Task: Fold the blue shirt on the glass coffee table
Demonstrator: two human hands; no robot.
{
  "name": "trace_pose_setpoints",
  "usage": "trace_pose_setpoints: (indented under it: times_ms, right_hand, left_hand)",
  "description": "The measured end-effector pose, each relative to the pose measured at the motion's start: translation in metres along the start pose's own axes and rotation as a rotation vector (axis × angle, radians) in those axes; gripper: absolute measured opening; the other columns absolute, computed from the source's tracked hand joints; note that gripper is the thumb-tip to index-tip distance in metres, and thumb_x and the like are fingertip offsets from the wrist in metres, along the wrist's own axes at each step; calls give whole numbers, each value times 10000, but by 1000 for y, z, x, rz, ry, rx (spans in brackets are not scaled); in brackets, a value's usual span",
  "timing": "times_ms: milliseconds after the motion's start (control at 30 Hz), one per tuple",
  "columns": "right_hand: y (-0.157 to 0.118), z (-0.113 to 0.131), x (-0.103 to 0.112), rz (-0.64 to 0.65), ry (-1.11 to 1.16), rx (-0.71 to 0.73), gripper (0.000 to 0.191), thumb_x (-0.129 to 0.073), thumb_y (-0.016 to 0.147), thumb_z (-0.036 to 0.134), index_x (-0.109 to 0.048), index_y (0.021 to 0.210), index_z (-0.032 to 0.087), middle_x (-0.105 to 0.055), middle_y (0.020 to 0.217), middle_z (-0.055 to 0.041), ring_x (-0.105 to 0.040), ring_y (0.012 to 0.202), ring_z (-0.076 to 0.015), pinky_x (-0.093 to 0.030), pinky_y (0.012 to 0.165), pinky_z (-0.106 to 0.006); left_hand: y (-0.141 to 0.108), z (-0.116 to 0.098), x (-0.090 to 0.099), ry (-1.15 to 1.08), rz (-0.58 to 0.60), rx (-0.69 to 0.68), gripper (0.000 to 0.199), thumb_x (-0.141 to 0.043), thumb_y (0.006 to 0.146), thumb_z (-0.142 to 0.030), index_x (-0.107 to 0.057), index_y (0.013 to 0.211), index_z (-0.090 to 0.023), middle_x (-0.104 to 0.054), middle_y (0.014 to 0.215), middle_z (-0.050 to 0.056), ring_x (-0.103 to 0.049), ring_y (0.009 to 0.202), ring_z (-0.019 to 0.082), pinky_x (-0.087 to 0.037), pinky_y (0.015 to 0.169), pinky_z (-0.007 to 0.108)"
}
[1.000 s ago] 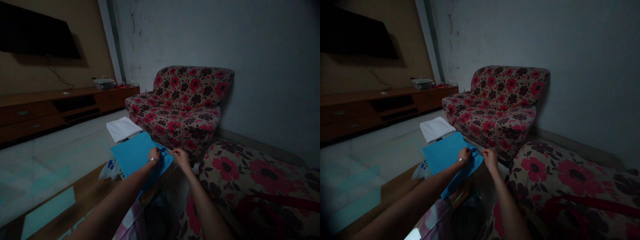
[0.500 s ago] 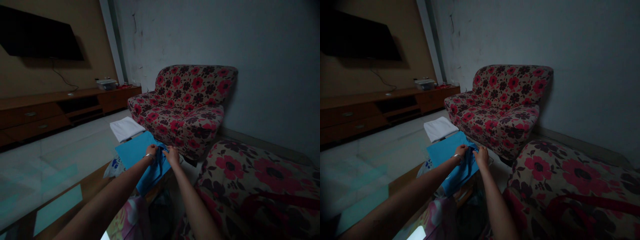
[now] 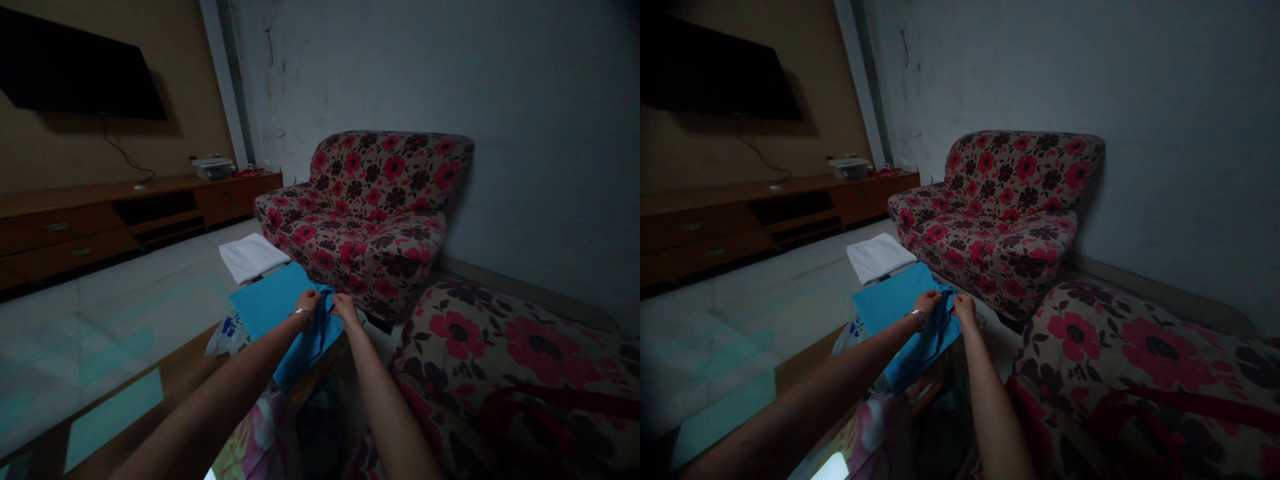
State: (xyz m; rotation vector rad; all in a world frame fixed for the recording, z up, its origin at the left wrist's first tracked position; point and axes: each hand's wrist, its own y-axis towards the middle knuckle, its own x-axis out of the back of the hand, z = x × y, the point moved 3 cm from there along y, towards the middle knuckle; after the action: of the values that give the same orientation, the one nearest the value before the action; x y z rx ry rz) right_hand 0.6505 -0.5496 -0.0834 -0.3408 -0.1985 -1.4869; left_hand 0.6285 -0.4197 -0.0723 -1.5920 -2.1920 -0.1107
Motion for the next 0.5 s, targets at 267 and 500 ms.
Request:
trace_pose_setpoints:
  times_ms: [267, 500]
  right_hand:
    - [-8, 4, -4, 96, 343, -71, 482, -436, 838, 579, -650, 780, 151, -700, 770, -91, -673, 696, -179, -525, 630, -271]
    - [-1, 3, 4, 54, 142, -51, 293, -407, 893, 304, -616, 1001, 130, -709, 939, -102, -693, 773, -149, -523, 617, -219]
  left_hand:
    - [-7, -2, -6, 120, -59, -58, 394, -753, 581, -86, -606, 945, -119, -656, 997, 93, -581, 970, 218, -435, 844, 291]
    - [0, 4, 10, 160, -138, 4, 232, -611, 681, -32, -619, 899, -113, -684, 941, 105, -626, 893, 215, -448, 792, 286]
